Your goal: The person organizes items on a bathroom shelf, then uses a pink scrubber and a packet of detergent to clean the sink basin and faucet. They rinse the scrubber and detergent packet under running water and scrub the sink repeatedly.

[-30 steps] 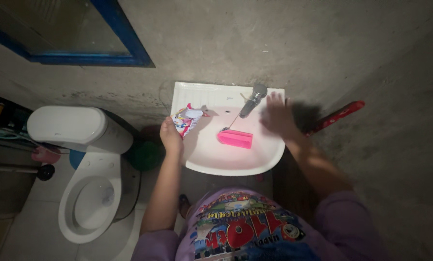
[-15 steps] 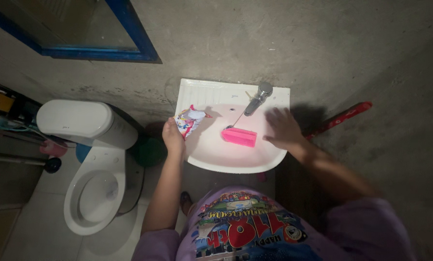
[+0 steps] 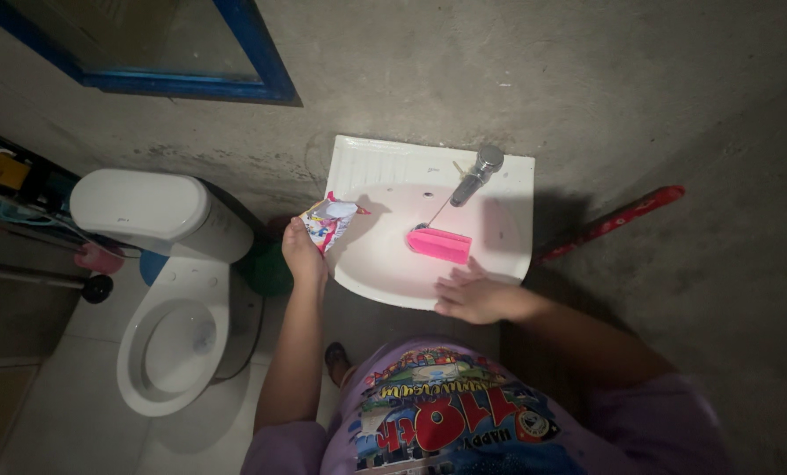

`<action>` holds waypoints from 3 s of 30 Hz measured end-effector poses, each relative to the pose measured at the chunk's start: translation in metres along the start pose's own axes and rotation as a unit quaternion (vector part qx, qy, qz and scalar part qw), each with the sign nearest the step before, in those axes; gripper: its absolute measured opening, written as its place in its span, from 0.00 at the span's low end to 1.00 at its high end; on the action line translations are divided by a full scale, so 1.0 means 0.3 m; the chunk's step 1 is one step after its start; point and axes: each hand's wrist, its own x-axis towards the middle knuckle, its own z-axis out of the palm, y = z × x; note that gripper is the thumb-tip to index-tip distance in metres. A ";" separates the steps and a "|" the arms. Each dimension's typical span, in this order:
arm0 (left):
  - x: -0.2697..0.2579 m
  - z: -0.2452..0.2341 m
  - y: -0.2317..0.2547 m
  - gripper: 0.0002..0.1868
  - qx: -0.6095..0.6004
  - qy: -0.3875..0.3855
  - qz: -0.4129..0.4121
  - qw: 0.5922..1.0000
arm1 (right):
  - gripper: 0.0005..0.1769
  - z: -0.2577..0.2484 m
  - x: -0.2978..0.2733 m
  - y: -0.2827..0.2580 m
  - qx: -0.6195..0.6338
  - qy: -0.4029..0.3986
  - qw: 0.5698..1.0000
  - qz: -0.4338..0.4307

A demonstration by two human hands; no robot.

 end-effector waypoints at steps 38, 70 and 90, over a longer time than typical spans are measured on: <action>0.123 -0.075 -0.055 0.20 0.167 -0.153 -0.013 0.974 | 0.14 0.083 0.247 0.208 0.116 0.322 0.933 0.109; 0.569 0.086 -0.212 0.13 0.323 -0.154 0.111 0.927 | 0.28 -0.267 0.013 0.244 0.139 0.550 0.696 0.440; 0.145 0.102 0.095 0.36 0.620 -0.257 0.309 0.674 | 0.17 -0.071 0.353 0.052 0.343 0.142 0.927 0.042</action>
